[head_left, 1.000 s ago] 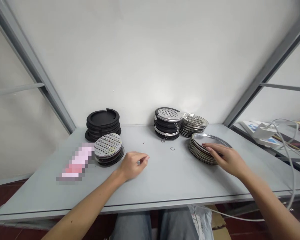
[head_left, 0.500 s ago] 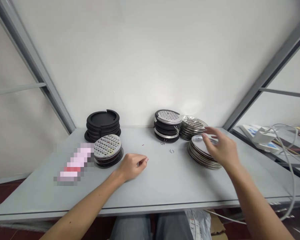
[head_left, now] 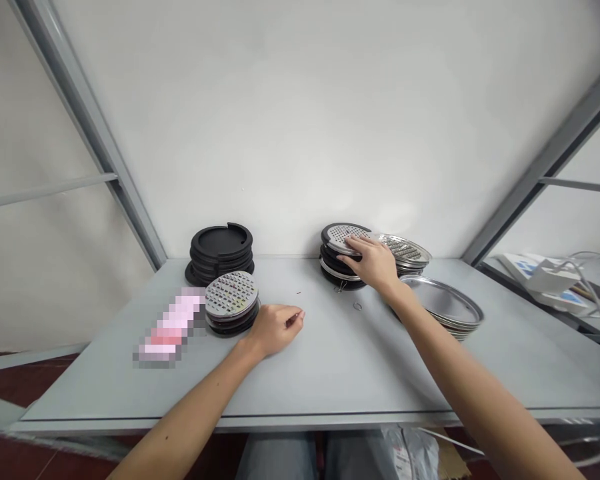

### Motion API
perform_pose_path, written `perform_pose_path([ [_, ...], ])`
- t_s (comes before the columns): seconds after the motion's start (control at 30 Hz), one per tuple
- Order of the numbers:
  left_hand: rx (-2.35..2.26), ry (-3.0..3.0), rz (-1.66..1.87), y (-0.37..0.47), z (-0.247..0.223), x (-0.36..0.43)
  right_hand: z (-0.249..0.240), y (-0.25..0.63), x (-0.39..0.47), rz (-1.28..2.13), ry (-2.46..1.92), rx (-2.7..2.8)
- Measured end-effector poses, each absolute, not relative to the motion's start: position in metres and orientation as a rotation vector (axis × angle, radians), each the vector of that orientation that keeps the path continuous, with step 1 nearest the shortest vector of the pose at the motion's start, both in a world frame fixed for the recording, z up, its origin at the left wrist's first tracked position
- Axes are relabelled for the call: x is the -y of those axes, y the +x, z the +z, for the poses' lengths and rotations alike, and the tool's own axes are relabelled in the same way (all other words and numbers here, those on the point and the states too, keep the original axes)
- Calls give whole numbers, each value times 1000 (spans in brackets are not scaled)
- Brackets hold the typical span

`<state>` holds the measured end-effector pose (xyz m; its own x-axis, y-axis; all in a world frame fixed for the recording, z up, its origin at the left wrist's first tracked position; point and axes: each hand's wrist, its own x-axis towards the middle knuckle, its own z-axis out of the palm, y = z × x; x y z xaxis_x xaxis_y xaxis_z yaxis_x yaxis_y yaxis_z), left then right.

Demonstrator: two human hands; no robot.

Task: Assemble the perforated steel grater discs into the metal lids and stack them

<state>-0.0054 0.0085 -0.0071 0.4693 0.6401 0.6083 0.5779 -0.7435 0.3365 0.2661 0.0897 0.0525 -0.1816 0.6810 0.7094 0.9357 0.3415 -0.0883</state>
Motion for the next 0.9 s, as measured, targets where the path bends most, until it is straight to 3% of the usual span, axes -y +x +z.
perform_pose_path([
  [0.3,-1025,2546,1354,-7,-2,-10,72,271,-72,-529,-1199,1847],
  [0.47,-1080,2595,1565,-10,10,-7,54,256,-21,-370,-969,2030],
  [0.67,-868,2754,1250,-18,13,-12,12,232,7,-183,-670,2140],
  [0.9,-879,2711,1096,-16,4,-15,-1,225,0,156,-785,2103],
])
